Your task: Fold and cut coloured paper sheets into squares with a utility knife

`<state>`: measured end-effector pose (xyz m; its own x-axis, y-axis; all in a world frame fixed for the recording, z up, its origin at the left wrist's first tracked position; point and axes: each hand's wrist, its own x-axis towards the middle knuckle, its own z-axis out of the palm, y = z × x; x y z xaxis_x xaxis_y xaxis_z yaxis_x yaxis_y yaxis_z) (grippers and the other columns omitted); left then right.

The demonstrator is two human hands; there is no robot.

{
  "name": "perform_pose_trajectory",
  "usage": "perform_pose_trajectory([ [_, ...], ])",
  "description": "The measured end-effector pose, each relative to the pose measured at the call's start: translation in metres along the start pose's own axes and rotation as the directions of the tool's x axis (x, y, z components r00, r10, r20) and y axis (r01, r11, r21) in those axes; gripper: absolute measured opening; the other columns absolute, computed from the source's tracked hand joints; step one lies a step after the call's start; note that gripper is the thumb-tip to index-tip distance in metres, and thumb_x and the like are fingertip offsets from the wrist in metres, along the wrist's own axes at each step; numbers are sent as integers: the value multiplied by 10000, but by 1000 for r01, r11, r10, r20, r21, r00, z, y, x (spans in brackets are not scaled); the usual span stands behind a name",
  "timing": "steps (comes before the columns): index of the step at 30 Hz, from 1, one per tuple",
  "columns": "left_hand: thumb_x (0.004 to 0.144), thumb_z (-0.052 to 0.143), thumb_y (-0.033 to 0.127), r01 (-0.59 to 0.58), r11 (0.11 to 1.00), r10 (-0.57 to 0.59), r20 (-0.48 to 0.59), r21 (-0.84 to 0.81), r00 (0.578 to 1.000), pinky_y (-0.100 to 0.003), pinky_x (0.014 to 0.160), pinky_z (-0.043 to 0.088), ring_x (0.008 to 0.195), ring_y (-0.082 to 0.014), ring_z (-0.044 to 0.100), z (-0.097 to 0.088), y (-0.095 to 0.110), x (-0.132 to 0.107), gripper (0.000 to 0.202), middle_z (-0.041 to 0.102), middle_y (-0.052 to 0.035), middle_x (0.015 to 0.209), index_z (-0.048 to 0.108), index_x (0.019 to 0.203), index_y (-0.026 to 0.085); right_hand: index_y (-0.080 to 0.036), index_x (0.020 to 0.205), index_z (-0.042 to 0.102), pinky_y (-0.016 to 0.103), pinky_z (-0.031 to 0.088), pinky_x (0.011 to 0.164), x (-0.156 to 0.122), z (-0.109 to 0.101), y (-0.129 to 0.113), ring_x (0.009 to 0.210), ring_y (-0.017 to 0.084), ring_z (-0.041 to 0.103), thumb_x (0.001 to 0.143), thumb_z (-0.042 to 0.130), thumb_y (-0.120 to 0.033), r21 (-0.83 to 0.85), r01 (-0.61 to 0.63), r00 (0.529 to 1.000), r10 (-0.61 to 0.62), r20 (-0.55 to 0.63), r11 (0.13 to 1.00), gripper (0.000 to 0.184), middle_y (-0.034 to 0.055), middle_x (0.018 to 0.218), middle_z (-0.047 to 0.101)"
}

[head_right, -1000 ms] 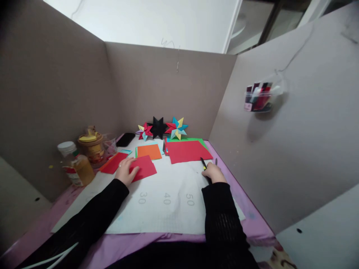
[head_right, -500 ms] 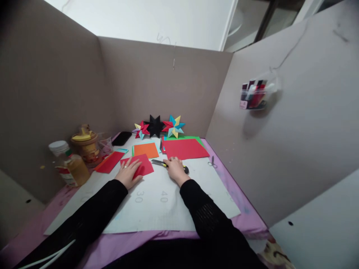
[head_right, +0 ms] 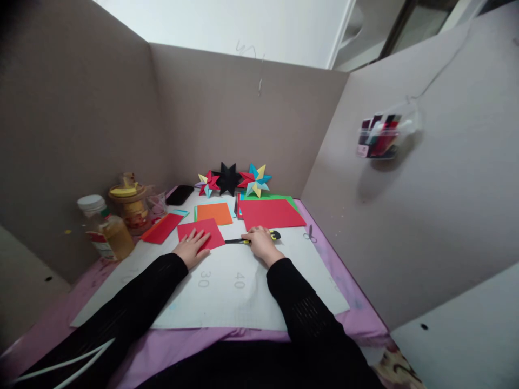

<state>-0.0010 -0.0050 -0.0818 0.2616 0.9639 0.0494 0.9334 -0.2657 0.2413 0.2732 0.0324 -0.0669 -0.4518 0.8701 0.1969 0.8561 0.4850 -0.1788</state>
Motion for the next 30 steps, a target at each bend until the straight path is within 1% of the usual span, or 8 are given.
perform_pose_trajectory([
  [4,838,353,537,14,1000,-14,5,23,1000,-516,1046,167,1345,-338,172,5,0,3,599,273,-105,1459,374,1361,246,-307,1080,646,327,263,839,-2,-4,2,981,213,439,806,519,-159,-3,28,1000,-28,4,1000,336,61,1014,612],
  [8,846,317,546,31,998,-32,8,54,999,-515,1044,158,1346,-336,167,7,2,4,606,251,-109,1467,353,1372,248,-295,1060,655,335,255,857,-3,-7,2,980,211,453,806,522,-141,-31,59,998,-58,23,998,326,65,980,610],
  [12,847,294,559,42,997,-42,4,57,999,-512,1045,155,1348,-325,169,8,3,4,613,248,-99,1471,328,1382,262,-277,1078,644,341,247,894,-6,-9,-1,953,197,486,805,512,-116,-42,78,996,-76,36,996,344,66,978,596],
  [18,840,321,555,46,998,-46,-16,31,999,-517,1047,150,1346,-326,176,11,1,5,604,261,-95,1465,361,1367,263,-265,1071,649,309,293,831,-7,-9,-3,915,196,500,805,499,-114,-41,113,993,-112,24,993,341,70,963,598],
  [23,842,320,555,44,998,-43,-12,34,999,-514,1048,149,1347,-321,177,11,2,5,604,259,-91,1467,356,1369,264,-270,1084,644,304,292,819,-6,-10,-4,927,201,494,809,510,-134,-64,124,992,-122,34,990,335,73,976,595],
  [27,848,299,553,42,997,-42,2,59,999,-518,1044,151,1349,-329,161,10,2,5,610,245,-104,1471,345,1376,250,-287,1108,632,307,289,809,-3,-10,-6,894,202,496,804,524,-151,-87,119,992,-115,40,989,351,67,969,596],
  [30,845,309,554,40,998,-40,0,55,999,-520,1042,156,1348,-334,162,10,2,6,614,242,-107,1471,346,1376,248,-297,1122,623,320,278,834,1,-8,-9,890,206,498,813,518,-158,-100,115,993,-111,48,988,356,67,980,599],
])
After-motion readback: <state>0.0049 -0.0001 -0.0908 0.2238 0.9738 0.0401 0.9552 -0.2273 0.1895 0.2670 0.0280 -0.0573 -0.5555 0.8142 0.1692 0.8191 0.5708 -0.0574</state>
